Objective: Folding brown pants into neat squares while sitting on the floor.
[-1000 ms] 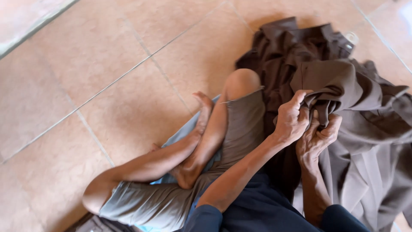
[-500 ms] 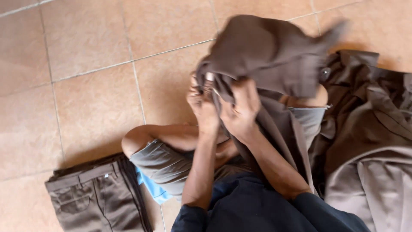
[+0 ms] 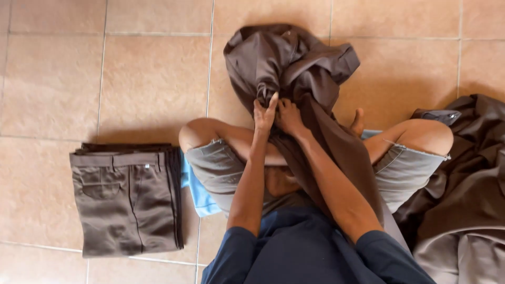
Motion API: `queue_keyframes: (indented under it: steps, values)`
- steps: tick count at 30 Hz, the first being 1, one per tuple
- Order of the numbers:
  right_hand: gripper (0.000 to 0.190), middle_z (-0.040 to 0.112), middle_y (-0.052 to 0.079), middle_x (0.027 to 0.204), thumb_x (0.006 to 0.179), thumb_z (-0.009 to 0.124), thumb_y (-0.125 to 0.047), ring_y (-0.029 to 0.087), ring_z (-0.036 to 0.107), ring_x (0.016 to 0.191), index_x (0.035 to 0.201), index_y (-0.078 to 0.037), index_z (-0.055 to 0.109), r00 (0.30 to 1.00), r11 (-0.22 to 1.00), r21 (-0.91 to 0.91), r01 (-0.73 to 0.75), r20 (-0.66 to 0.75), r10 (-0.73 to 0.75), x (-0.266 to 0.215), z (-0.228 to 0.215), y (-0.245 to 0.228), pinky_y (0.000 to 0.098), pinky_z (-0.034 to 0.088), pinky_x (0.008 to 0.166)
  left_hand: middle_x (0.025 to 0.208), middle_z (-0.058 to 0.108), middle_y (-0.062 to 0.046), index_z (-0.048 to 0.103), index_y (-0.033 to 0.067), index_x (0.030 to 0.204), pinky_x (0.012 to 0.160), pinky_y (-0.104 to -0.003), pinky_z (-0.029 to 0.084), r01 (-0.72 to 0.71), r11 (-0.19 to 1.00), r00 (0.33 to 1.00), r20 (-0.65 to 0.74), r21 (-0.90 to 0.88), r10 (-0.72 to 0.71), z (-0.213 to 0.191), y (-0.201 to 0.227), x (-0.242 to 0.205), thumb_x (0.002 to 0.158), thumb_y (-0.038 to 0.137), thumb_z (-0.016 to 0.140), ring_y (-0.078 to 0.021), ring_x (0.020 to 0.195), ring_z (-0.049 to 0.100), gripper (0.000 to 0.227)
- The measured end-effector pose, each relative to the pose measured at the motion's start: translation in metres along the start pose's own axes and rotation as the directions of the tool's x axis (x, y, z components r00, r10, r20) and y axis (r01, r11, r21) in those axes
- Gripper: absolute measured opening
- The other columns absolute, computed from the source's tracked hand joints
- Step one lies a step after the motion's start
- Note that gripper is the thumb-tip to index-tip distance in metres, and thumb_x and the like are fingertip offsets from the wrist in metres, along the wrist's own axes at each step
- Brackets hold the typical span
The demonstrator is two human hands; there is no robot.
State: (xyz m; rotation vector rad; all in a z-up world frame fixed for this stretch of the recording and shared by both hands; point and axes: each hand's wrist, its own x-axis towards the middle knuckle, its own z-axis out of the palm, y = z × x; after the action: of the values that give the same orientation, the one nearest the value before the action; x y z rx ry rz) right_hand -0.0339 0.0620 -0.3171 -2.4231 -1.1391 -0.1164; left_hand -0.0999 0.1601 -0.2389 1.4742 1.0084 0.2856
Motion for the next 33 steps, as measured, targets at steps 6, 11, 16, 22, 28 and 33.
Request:
queue_keyframes:
  steps: [6, 11, 16, 22, 28, 33]
  values:
    - [0.065, 0.052, 0.033, 0.142, 0.1, 0.059, -0.037, 0.05, 0.059, 0.126, 0.154, -0.005, 0.044, 0.923, 0.997, 0.063, -0.052, 0.384, 0.024, -0.046, -0.152, -0.036, 0.0589, 0.051, 0.1, 0.14, 0.058, -0.031, 0.034, -0.0025, 0.155, 0.109, -0.056, 0.047, -0.001, 0.954, 1.0, -0.015, 0.298, 0.006, 0.015, -0.053, 0.021, 0.097, 0.035, 0.067, -0.0459, 0.131, 0.057, 0.077]
    - [0.126, 0.033, 0.029, 0.161, 0.065, 0.082, -0.071, 0.047, 0.032, 0.149, 0.164, -0.017, 0.026, 0.786, 0.961, -0.269, -0.07, 0.578, 0.219, -0.15, -0.294, -0.052, 0.0675, 0.02, 0.118, 0.106, 0.069, -0.026, 0.065, -0.0045, 0.117, 0.087, -0.048, 0.055, -0.057, 0.946, 0.976, -0.215, -0.319, -0.014, -0.001, -0.011, 0.01, 0.092, 0.018, 0.072, -0.0358, 0.104, 0.068, 0.035]
    - [0.072, 0.063, 0.008, 0.117, 0.064, 0.086, -0.046, 0.028, 0.064, 0.109, 0.127, -0.016, 0.067, 0.996, 0.884, -0.461, 0.082, 0.066, -0.058, -0.201, -0.255, -0.048, 0.0482, 0.047, 0.103, 0.104, 0.066, -0.019, 0.064, -0.0054, 0.125, 0.086, -0.044, 0.054, -0.076, 0.707, 0.996, -0.091, -0.703, 0.017, 0.018, 0.095, -0.039, 0.092, 0.014, 0.074, -0.0271, 0.095, 0.062, 0.04]
    - [0.029, 0.068, 0.02, 0.095, 0.093, 0.063, 0.003, 0.03, 0.059, 0.071, 0.122, 0.007, 0.062, 0.954, 0.935, 0.342, -0.097, -0.234, 0.185, -0.084, -0.314, -0.078, 0.0398, 0.049, 0.066, 0.113, 0.073, -0.007, 0.065, -0.0019, 0.128, 0.086, -0.028, 0.052, -0.127, 0.458, 0.849, 0.142, -0.88, 0.509, 0.018, 0.251, -0.108, 0.099, 0.012, 0.07, -0.0142, 0.096, 0.066, 0.032]
    - [0.029, 0.058, 0.021, 0.118, 0.099, 0.045, -0.001, 0.033, 0.056, 0.1, 0.127, 0.004, 0.049, 0.558, 0.878, 0.238, 0.416, -0.829, -0.04, 0.011, -0.414, -0.098, 0.0439, 0.048, 0.093, 0.1, 0.072, -0.002, 0.07, -0.0015, 0.104, 0.081, -0.031, 0.054, -0.295, 0.293, 0.589, 0.069, -0.909, 0.805, -0.014, 0.354, -0.153, 0.101, 0.011, 0.067, -0.0143, 0.089, 0.063, 0.014]
    - [0.048, 0.047, 0.023, 0.134, 0.094, 0.049, 0.015, 0.041, 0.053, 0.119, 0.14, 0.004, 0.038, 0.551, 0.982, -0.015, 0.188, -0.826, -0.118, -0.001, -0.334, -0.051, 0.0499, 0.047, 0.106, 0.121, 0.076, -0.007, 0.073, -0.0051, 0.125, 0.103, -0.035, 0.052, -0.295, 0.291, 0.576, 0.074, -0.91, 0.814, -0.036, 0.336, -0.123, 0.107, 0.007, 0.07, -0.022, 0.109, 0.069, 0.022]
